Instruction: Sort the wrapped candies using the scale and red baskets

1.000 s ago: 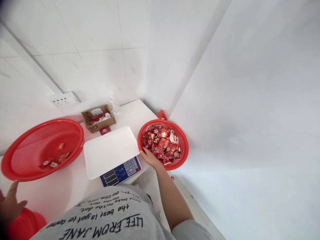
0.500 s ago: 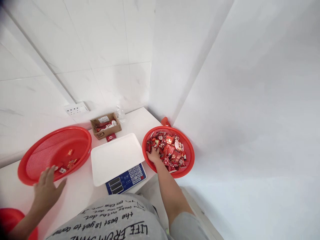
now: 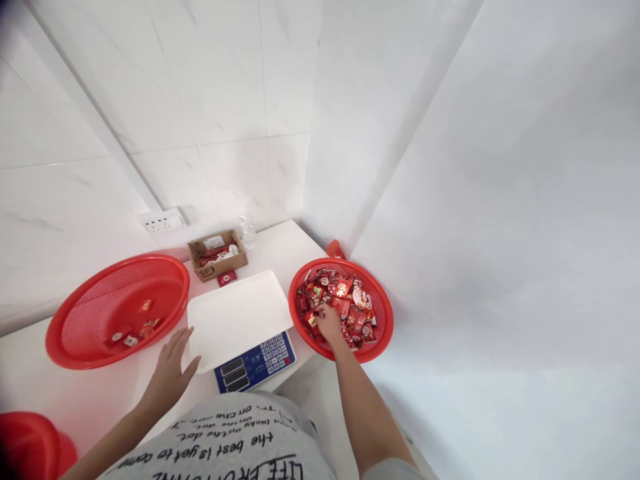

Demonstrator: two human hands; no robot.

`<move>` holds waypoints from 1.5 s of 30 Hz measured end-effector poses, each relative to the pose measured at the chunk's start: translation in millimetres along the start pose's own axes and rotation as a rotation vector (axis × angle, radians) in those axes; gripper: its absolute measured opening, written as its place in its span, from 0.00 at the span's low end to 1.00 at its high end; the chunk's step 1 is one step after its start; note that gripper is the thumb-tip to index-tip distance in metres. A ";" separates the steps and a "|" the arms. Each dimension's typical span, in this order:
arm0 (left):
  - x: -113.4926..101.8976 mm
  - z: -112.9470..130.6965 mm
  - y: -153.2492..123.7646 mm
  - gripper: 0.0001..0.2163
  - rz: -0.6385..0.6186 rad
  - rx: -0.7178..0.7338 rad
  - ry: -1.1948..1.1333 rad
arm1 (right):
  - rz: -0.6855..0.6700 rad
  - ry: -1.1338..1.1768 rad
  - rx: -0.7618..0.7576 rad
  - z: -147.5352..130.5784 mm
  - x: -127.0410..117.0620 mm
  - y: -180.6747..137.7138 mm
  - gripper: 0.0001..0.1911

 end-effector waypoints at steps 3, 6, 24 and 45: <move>2.8 4.7 0.3 0.25 -0.021 0.011 -0.009 | 0.099 0.022 -0.017 -8.9 -12.3 -2.3 0.13; 3.9 7.7 0.8 0.25 -0.038 0.019 -0.020 | 0.191 0.035 -0.025 -22.6 -24.3 -4.4 0.13; 31.2 36.8 2.6 0.26 -0.276 0.074 -0.011 | -0.385 0.562 0.027 -108.2 74.2 -35.0 0.29; 47.0 71.1 40.8 0.27 -0.565 0.244 0.071 | -0.280 0.035 0.161 -12.6 27.4 -20.2 0.25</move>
Point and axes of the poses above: each hand's wrist, its own y-axis towards the middle knuckle, its own x-axis out of the palm, z = x × y, the point moved 3 cm from there along y, towards the middle knuckle, and after that the axes turned 6 degrees about y, right-handed, at the moved point
